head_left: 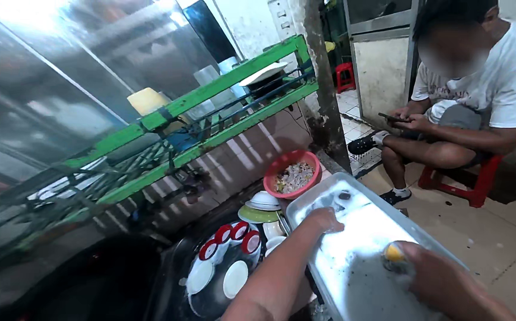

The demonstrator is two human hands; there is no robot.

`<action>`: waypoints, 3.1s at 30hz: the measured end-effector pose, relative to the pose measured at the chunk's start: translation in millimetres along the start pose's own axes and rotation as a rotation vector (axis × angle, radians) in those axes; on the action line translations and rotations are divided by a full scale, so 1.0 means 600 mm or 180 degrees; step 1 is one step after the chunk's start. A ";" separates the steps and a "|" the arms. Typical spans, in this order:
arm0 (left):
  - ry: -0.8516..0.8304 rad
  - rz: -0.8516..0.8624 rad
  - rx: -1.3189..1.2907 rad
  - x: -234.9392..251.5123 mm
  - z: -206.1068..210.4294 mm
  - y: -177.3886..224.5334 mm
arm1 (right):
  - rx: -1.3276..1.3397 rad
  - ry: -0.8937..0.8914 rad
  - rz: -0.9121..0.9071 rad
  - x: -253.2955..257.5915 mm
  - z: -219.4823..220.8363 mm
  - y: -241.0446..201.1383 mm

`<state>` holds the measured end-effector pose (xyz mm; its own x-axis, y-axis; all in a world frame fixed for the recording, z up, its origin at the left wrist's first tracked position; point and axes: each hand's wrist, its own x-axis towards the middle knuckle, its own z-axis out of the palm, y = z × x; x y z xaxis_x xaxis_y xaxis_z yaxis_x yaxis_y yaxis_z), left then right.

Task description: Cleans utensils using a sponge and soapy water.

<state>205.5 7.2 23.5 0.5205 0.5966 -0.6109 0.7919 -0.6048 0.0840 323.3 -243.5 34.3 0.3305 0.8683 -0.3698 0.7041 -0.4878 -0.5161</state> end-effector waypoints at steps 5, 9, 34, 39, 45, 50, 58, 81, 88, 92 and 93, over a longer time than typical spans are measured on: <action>-0.0043 -0.0224 -0.0024 -0.039 0.011 0.032 | -0.0048 0.0085 -0.0228 -0.005 0.003 0.005; -0.0155 -0.0250 -0.0326 -0.054 0.014 0.035 | 0.0006 0.0112 -0.0454 -0.008 0.003 0.008; 0.0132 -0.0306 -0.1349 -0.024 0.002 -0.018 | 0.1487 0.0674 -0.0464 0.010 -0.004 0.030; 0.0532 -0.0296 -0.1586 0.007 0.049 0.053 | 0.1421 0.0711 -0.0376 0.006 -0.008 0.023; 0.0649 -0.0399 -0.1152 0.021 0.063 0.077 | 0.1241 0.0718 -0.0321 0.010 -0.006 0.021; 0.0645 -0.0439 -0.1600 0.018 0.075 0.073 | 0.1000 0.0840 -0.0476 0.013 -0.004 0.017; 0.0171 -0.0393 -0.2043 -0.019 0.069 0.073 | 0.0891 0.0787 -0.0254 0.008 -0.009 0.012; -0.0177 -0.0480 -0.1990 -0.050 0.047 0.063 | 0.1747 0.1248 -0.0398 0.009 -0.010 0.037; -0.0053 -0.0282 -0.1427 -0.037 0.052 0.119 | 0.1782 0.1163 -0.0325 0.008 -0.013 0.033; 0.0162 -0.0346 -0.2186 -0.008 0.076 0.104 | 0.1712 0.1065 -0.0257 0.006 -0.018 0.028; 0.0172 -0.0386 -0.2330 -0.011 0.075 0.103 | 0.1729 0.1059 -0.0275 0.007 -0.017 0.029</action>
<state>236.6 -57.7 -3.0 0.4160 0.6733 -0.6112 0.8452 -0.0382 0.5331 343.5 -247.3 31.8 0.5257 0.8453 -0.0948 0.3470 -0.3149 -0.8834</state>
